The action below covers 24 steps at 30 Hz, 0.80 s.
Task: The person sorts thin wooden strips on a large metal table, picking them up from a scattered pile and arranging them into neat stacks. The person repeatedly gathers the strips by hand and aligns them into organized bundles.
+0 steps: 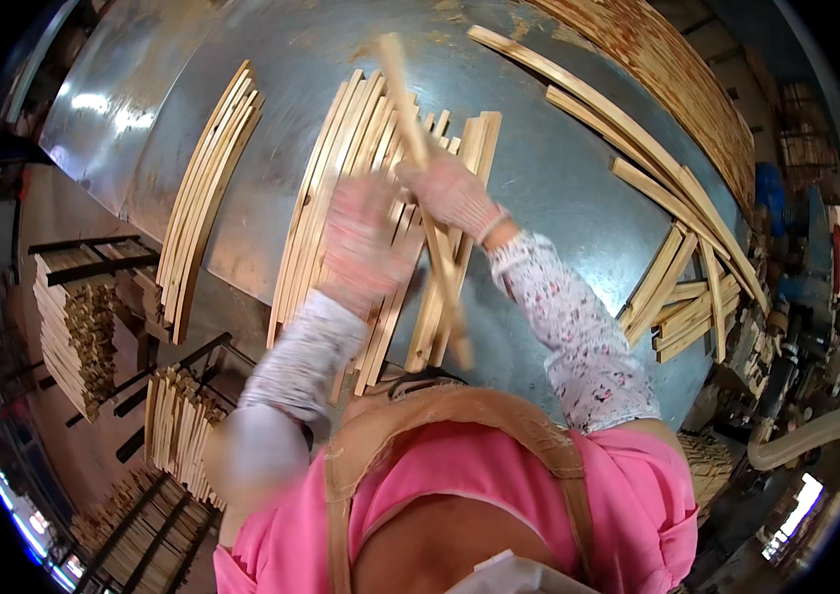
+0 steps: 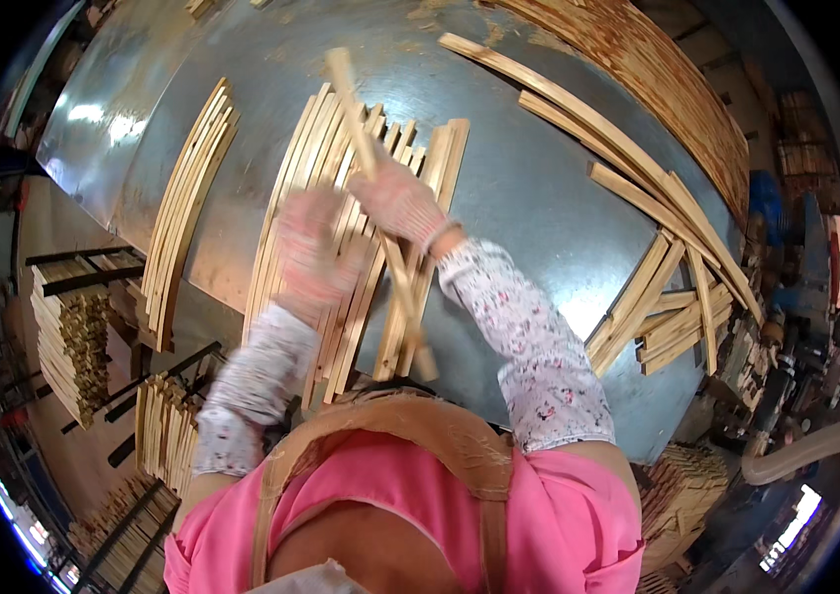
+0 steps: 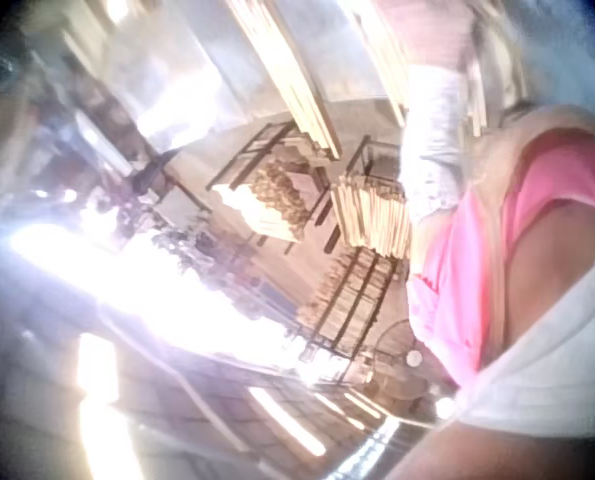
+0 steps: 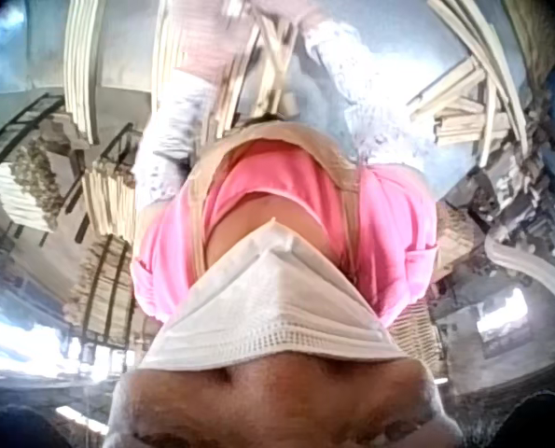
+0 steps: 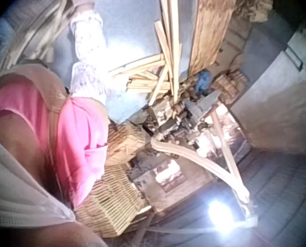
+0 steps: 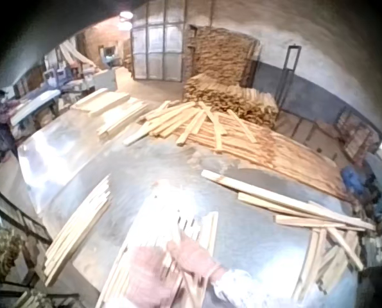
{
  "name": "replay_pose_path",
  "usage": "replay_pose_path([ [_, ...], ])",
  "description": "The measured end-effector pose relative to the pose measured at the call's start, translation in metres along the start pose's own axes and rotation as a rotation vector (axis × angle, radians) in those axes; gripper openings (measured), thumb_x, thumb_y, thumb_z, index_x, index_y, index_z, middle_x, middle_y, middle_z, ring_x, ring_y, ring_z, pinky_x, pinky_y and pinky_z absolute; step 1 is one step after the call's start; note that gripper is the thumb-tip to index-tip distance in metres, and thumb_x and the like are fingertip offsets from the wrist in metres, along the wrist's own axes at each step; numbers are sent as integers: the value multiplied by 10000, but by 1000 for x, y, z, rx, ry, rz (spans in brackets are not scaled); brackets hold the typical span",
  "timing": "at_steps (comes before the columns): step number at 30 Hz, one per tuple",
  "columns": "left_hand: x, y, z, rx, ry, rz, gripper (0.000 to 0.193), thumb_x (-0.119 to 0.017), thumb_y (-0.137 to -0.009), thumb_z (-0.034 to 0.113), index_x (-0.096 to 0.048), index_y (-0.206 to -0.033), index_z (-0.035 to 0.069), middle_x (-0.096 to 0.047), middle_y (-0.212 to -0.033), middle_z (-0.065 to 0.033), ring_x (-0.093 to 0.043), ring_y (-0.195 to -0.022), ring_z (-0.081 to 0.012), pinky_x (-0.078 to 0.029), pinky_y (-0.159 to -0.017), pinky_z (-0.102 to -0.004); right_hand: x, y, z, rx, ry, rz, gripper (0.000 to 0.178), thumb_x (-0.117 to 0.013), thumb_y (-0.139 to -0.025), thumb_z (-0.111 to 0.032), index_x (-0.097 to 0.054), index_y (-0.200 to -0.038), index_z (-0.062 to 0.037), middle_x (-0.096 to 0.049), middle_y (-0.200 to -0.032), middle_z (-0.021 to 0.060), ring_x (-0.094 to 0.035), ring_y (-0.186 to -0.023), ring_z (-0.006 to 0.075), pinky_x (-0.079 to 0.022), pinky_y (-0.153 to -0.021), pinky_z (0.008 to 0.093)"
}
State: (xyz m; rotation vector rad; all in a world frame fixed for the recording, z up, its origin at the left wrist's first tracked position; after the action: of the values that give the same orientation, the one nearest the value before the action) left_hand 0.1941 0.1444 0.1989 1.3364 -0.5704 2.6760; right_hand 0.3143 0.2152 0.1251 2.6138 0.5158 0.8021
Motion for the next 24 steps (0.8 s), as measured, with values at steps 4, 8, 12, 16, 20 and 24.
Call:
replay_pose_path([
  [4,32,-34,-43,-365,-524,-291,402,-740,-929,378,-687,-1228,114,-727,-1198,-117,-659,-1216,-301,-318,-1251,-539,-49,6,-59,316,627,-412,506,-582,-1040,-350,-608,-1482,-107,-762,-961,180,-760,-858,299,-619,-808,475],
  [8,36,15,-196,188,-601,-414,364,-713,-978,393,-710,-1169,83,-734,-1181,-117,-660,-1196,-325,-389,-1192,-493,16,-20,-58,576,464,181,515,-628,-1022,-410,-660,-1463,-146,-759,-1246,162,-715,-1160,317,-541,-1045,487],
  [12,76,115,-303,448,-863,-168,420,-713,-991,390,-689,-1255,65,-611,-1475,-163,-600,-1301,-363,-476,-1113,-475,87,-83,43,229,470,435,539,-644,-1006,-443,-660,-1452,-141,-746,-1321,151,-700,-1209,341,-528,-1064,492],
  [16,104,174,-359,736,-914,-57,677,-700,-1005,428,-516,-1549,69,-474,-1648,-150,-562,-1369,-370,-478,-1125,-467,87,-127,70,83,671,261,546,-630,-998,-485,-675,-1421,-143,-782,-1236,156,-730,-1151,349,-556,-1023,494],
  [20,58,145,-272,522,-374,80,827,-788,-964,309,-402,-1656,71,-505,-1602,-192,-556,-1383,-359,-480,-1162,-482,86,-148,99,13,698,171,544,-581,-1017,-559,-755,-1342,-158,-818,-1109,116,-769,-1068,324,-591,-958,456],
  [24,-60,129,-74,237,-366,-425,838,-860,-855,330,-516,-1550,11,-561,-1510,-199,-527,-1404,-365,-400,-1190,-511,92,-116,41,49,526,135,548,-588,-1019,-568,-785,-1307,-146,-807,-1177,116,-765,-1078,311,-585,-949,424],
])
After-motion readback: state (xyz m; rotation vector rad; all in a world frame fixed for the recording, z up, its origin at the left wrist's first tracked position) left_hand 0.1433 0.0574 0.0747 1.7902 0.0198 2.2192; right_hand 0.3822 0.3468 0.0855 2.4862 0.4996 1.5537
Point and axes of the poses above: each hand's wrist, its own y-axis away from the middle knuckle, its own x-axis out of the back of the hand, z = x × y, the point moved 10 cm from there along -y, towards the middle knuckle
